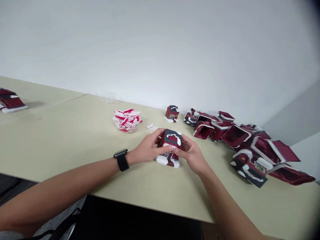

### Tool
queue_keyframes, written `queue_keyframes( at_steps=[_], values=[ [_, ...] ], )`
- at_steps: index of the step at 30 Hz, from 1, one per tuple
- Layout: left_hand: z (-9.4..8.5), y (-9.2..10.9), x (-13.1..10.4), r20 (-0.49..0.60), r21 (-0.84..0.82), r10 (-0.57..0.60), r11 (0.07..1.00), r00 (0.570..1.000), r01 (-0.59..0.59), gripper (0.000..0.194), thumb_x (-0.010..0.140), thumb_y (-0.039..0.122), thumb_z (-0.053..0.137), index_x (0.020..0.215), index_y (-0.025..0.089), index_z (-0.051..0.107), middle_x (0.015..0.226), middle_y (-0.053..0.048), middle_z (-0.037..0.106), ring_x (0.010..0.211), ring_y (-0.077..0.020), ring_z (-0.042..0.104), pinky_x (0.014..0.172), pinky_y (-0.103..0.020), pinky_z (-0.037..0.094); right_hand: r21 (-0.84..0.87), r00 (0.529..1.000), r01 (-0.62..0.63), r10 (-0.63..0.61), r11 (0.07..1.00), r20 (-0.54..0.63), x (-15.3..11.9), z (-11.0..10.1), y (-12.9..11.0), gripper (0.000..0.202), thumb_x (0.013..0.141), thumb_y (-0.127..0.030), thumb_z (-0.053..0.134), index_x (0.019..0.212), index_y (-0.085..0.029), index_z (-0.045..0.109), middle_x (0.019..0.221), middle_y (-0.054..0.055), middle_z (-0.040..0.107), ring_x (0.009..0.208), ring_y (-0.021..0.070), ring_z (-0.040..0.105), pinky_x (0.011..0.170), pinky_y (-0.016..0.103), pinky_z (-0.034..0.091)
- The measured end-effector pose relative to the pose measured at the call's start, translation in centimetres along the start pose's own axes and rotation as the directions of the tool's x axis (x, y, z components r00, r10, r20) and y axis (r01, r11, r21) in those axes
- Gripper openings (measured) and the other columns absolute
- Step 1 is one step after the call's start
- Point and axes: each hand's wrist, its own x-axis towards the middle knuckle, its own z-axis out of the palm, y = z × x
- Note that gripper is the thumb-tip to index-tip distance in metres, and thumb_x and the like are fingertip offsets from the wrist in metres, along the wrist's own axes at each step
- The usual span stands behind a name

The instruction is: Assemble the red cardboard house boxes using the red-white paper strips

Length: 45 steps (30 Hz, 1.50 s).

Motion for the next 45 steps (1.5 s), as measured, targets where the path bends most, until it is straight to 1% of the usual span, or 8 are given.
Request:
queue_keyframes(
  at_steps=[8, 16, 20, 25, 27, 31, 37, 45],
  values=[
    [-1.9, 1.1, -2.4, 0.033, 0.106, -0.038, 0.994, 0.999, 0.035, 0.058, 0.077, 0.046, 0.083, 0.120, 0.022, 0.053, 0.115, -0.008, 0.068, 0.104, -0.0214, 0.067, 0.094, -0.037, 0.056, -0.091, 0.987, -0.044, 0.057, 0.995, 0.147, -0.5, 0.3, -0.7, 0.049, 0.081, -0.045, 0.082, 0.122, -0.028, 0.061, 0.119, 0.007, 0.067, 0.114, 0.0263, 0.061, 0.094, 0.039, 0.052],
    [-8.4, 2.1, -12.8, -0.403, 0.237, -0.141, 0.938, 0.904, 0.252, 0.057, 0.080, 0.050, 0.079, 0.124, 0.027, 0.050, 0.125, -0.006, 0.066, 0.115, -0.0224, 0.067, 0.108, -0.043, 0.053, -0.133, 0.995, -0.102, 0.103, 0.986, 0.005, -0.8, -0.5, -0.4, 0.049, 0.088, -0.058, 0.069, 0.130, -0.034, 0.061, 0.142, 0.009, 0.059, 0.132, 0.0320, 0.053, 0.107, 0.052, 0.049],
    [-18.2, 2.1, -17.8, -0.688, 0.285, -0.159, 0.838, 0.708, 0.465, 0.068, 0.077, 0.056, 0.078, 0.129, 0.025, 0.047, 0.128, -0.008, 0.067, 0.114, -0.0263, 0.069, 0.094, -0.041, 0.059, -0.188, 0.991, -0.130, 0.132, 0.974, -0.001, -0.8, 0.4, -0.9, 0.048, 0.087, -0.062, 0.068, 0.124, -0.032, 0.064, 0.137, 0.008, 0.062, 0.127, 0.0305, 0.057, 0.103, 0.049, 0.053],
    [-31.7, 2.5, -23.9, -0.977, 0.173, -0.021, 0.514, 0.214, 0.840, 0.087, 0.082, 0.044, 0.075, 0.150, 0.015, 0.030, 0.156, -0.018, 0.045, 0.137, -0.0344, 0.052, 0.100, -0.041, 0.054, -0.207, 0.987, -0.157, 0.145, 0.966, -0.068, -0.9, 1.0, -1.1, 0.050, 0.085, -0.066, 0.066, 0.121, -0.031, 0.067, 0.134, 0.008, 0.064, 0.123, 0.0314, 0.059, 0.100, 0.050, 0.054],
    [-34.3, 2.6, -25.6, -0.990, 0.127, 0.003, 0.436, 0.140, 0.891, 0.085, 0.084, 0.042, 0.072, 0.152, 0.014, 0.027, 0.157, -0.017, 0.044, 0.136, -0.0344, 0.053, 0.100, -0.041, 0.053, -0.225, 0.985, -0.170, 0.159, 0.960, -0.065, -0.8, 0.7, -0.8, 0.051, 0.085, -0.067, 0.066, 0.121, -0.031, 0.067, 0.133, 0.008, 0.065, 0.122, 0.0309, 0.060, 0.100, 0.049, 0.054],
    [-34.2, 2.3, -25.7, -0.979, 0.189, 0.015, 0.448, 0.203, 0.874, 0.078, 0.087, 0.043, 0.066, 0.152, 0.018, 0.030, 0.155, -0.012, 0.048, 0.134, -0.0320, 0.055, 0.100, -0.040, 0.053, -0.252, 0.986, -0.166, 0.161, 0.953, -0.042, -0.4, 0.1, -0.1, 0.052, 0.082, -0.066, 0.070, 0.121, -0.031, 0.067, 0.132, 0.007, 0.067, 0.121, 0.0297, 0.061, 0.097, 0.045, 0.057],
    [-28.1, 1.7, -19.1, -0.902, 0.396, 0.040, 0.476, 0.430, 0.785, 0.070, 0.084, 0.038, 0.063, 0.146, 0.014, 0.039, 0.151, -0.015, 0.052, 0.134, -0.0317, 0.054, 0.110, -0.044, 0.047, -0.241, 0.987, -0.163, 0.158, 0.957, -0.036, -0.3, 0.5, -0.3, 0.052, 0.083, -0.066, 0.069, 0.118, -0.028, 0.067, 0.126, 0.011, 0.068, 0.116, 0.0302, 0.062, 0.093, 0.046, 0.057],
    [-10.3, 4.4, -1.0, -0.391, 0.770, 0.322, 0.627, 0.862, 0.115, 0.049, 0.092, 0.038, 0.053, 0.138, 0.022, 0.051, 0.146, -0.010, 0.056, 0.136, -0.0268, 0.051, 0.120, -0.045, 0.037, -0.214, 0.983, -0.143, 0.114, 0.966, -0.143, 0.0, 1.2, -0.7, 0.045, 0.080, -0.062, 0.072, 0.104, -0.024, 0.070, 0.107, 0.009, 0.069, 0.099, 0.0261, 0.062, 0.082, 0.042, 0.056]
  ],
)
